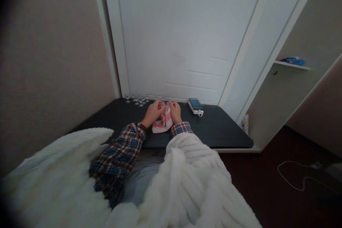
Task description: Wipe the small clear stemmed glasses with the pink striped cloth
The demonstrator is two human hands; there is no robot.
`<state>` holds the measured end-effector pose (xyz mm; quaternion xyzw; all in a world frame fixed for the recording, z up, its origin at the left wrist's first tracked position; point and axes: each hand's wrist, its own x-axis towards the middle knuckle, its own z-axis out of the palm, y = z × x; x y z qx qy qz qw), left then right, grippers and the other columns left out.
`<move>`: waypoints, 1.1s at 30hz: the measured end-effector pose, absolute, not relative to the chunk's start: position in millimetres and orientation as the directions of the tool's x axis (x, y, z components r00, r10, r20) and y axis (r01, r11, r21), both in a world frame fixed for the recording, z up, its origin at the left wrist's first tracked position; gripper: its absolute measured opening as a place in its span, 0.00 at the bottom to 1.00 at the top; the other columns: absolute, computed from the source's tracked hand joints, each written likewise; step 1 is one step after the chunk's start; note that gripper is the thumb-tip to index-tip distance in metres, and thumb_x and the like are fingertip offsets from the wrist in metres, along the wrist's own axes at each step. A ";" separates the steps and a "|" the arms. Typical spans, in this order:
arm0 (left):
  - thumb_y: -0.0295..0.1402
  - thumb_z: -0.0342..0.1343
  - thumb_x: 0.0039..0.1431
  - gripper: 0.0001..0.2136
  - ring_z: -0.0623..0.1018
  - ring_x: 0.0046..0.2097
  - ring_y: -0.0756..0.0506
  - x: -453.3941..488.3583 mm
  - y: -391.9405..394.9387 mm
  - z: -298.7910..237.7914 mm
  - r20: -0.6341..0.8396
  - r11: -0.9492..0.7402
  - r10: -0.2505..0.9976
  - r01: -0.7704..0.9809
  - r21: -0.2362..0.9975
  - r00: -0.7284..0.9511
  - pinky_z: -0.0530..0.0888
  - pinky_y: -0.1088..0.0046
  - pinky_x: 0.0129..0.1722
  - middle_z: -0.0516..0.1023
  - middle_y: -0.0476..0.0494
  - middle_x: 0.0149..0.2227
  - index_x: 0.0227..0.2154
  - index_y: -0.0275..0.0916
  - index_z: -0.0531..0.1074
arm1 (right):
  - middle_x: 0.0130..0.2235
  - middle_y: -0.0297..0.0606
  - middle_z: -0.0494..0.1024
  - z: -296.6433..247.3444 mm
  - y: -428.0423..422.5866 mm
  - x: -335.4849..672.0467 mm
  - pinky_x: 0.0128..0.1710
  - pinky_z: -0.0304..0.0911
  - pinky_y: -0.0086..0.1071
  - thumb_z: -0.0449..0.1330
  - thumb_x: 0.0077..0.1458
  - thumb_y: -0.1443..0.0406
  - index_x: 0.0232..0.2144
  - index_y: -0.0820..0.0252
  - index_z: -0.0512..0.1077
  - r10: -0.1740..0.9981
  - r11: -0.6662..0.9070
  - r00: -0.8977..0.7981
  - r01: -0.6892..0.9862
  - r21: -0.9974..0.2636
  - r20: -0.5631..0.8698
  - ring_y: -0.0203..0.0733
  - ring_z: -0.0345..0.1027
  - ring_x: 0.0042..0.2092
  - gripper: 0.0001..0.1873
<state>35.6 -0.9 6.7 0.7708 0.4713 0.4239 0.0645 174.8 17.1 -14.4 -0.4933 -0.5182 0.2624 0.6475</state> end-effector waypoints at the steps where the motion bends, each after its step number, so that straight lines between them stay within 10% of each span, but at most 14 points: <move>1: 0.37 0.52 0.58 0.10 0.76 0.36 0.46 35.6 -0.6 6.5 0.599 -0.550 0.777 0.672 0.496 0.193 0.70 0.72 0.37 0.76 0.44 0.34 0.41 0.38 0.68 | 0.24 0.29 0.71 -15.3 17.8 175.0 0.36 0.55 0.29 0.58 0.49 0.55 0.21 0.59 0.70 0.853 0.370 0.321 0.181 -0.911 0.411 0.35 0.60 0.30 0.14; 33: 0.40 0.51 0.58 0.09 0.73 0.25 0.49 33.9 8.0 4.1 0.539 -0.511 0.842 0.328 0.795 0.005 0.66 0.75 0.27 0.73 0.49 0.24 0.30 0.39 0.66 | 0.27 0.31 0.73 -9.0 9.1 171.5 0.36 0.58 0.29 0.59 0.45 0.58 0.26 0.61 0.73 0.844 0.477 0.205 0.140 -0.868 0.496 0.36 0.63 0.32 0.11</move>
